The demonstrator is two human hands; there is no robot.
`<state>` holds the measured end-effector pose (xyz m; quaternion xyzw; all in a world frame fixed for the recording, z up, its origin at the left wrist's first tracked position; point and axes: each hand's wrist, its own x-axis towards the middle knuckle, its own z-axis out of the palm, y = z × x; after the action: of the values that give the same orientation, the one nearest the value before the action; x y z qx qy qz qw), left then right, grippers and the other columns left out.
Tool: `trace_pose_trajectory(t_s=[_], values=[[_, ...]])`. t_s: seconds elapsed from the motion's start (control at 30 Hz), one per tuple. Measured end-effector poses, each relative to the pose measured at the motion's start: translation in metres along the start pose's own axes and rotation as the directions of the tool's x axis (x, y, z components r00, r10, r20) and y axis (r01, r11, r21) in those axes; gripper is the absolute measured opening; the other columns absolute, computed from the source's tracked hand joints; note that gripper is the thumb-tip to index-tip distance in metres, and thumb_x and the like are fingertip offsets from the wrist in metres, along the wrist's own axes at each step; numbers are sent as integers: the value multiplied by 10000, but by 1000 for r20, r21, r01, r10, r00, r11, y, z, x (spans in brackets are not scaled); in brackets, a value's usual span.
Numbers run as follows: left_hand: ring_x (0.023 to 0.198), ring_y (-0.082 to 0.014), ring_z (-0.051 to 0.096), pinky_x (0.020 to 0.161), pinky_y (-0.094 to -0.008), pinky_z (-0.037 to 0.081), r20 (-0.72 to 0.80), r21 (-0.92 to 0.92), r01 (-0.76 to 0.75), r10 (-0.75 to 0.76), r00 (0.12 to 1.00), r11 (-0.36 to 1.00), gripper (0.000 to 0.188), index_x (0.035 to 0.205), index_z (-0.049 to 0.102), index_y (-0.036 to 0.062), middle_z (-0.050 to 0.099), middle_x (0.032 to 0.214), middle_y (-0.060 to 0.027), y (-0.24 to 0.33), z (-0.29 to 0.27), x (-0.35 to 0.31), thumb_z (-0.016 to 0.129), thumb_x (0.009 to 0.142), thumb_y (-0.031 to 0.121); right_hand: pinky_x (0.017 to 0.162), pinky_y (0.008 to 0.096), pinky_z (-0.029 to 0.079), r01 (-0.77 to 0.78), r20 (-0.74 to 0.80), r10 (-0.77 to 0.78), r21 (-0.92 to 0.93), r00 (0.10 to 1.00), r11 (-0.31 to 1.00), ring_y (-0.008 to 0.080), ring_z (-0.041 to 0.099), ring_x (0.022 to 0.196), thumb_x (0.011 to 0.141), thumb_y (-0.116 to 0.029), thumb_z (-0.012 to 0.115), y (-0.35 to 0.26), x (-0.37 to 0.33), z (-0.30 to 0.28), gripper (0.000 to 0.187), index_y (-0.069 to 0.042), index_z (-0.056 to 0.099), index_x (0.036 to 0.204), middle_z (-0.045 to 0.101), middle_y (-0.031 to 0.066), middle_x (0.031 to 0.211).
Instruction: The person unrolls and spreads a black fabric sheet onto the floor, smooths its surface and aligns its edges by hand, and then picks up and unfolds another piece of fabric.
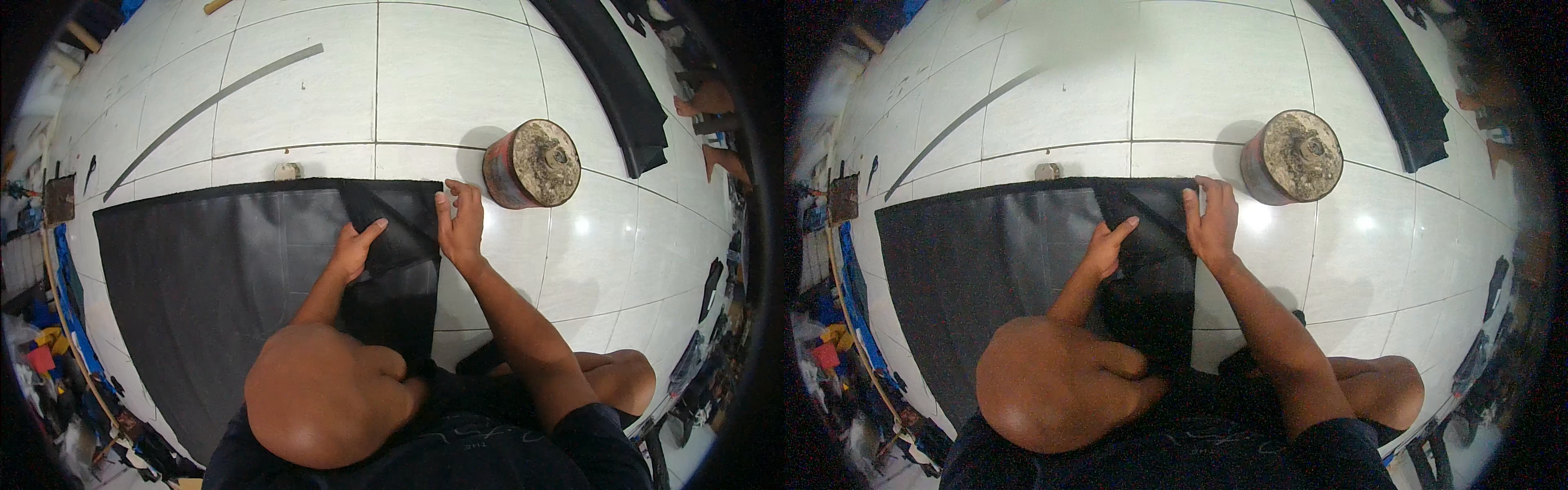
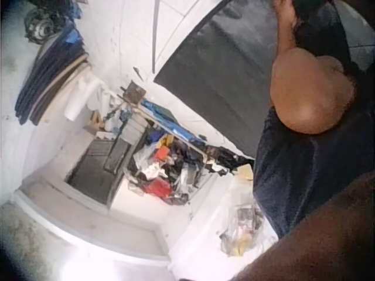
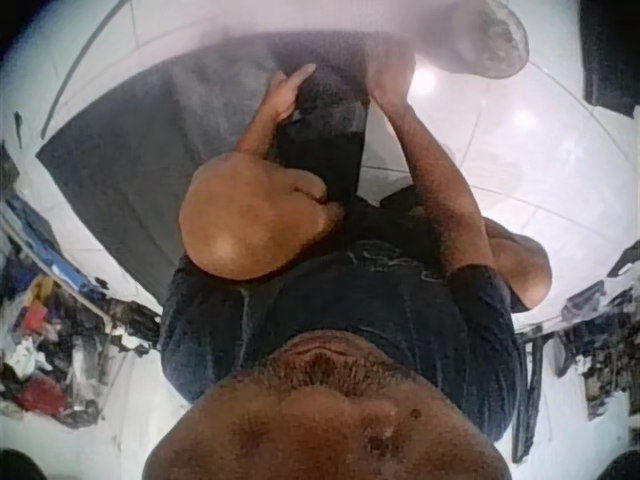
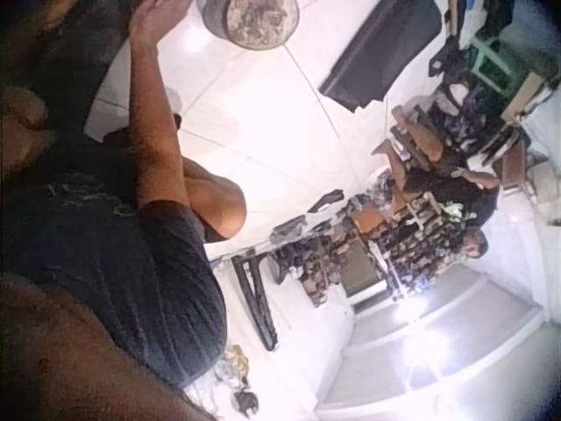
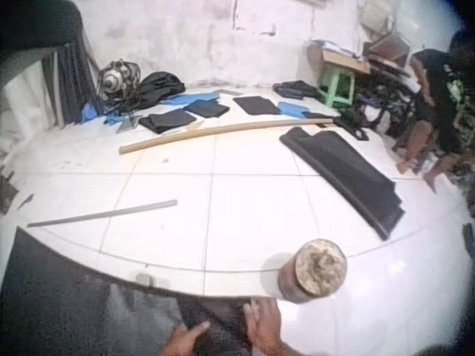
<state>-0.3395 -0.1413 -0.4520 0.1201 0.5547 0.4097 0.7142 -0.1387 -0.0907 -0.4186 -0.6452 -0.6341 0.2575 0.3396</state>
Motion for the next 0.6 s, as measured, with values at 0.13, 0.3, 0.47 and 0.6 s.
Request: trace_pose_trajectory(t_s=[0.13, 0.3, 0.47, 0.6], values=[[884, -179, 640, 812, -321, 522, -17, -8, -22, 21, 1000, 1000, 298, 1093, 608, -13, 660, 1020, -81, -3, -4, 2, 695, 872, 167, 758, 395, 439, 297, 344, -290, 34, 893, 954, 291, 601, 801, 845, -291, 704, 1, -9, 3, 263, -52, 639, 935, 623, 113, 854], [900, -180, 638, 807, -325, 525, 55, -26, -16, 18, 998, 1000, 288, 1086, 612, -10, 656, 1033, -88, 1, -1, 0, 695, 871, 162, 679, 447, 455, 232, 485, -222, 40, 846, 972, 340, 612, 691, 817, -282, 722, 3, -9, 8, 264, -37, 651, 748, 633, 119, 741], [926, -185, 634, 810, -327, 524, 1, -26, -40, 40, 999, 999, 293, 1094, 607, -16, 654, 1041, -90, 1, 1, -1, 682, 881, 170, 657, 453, 465, -19, 464, 9, 18, 886, 1000, 363, 618, 697, 910, -266, 620, 10, -5, 12, 309, 8, 652, 770, 629, 159, 733], [931, -189, 636, 817, -330, 524, 45, -17, -31, 32, 998, 999, 288, 1092, 606, -17, 658, 1026, -87, -1, -2, 0, 682, 881, 165, 818, 420, 438, -8, -104, 13, 50, 994, 999, 344, 567, 869, 933, -257, 577, 5, 3, 7, 252, -35, 608, 1048, 569, 172, 1041]])
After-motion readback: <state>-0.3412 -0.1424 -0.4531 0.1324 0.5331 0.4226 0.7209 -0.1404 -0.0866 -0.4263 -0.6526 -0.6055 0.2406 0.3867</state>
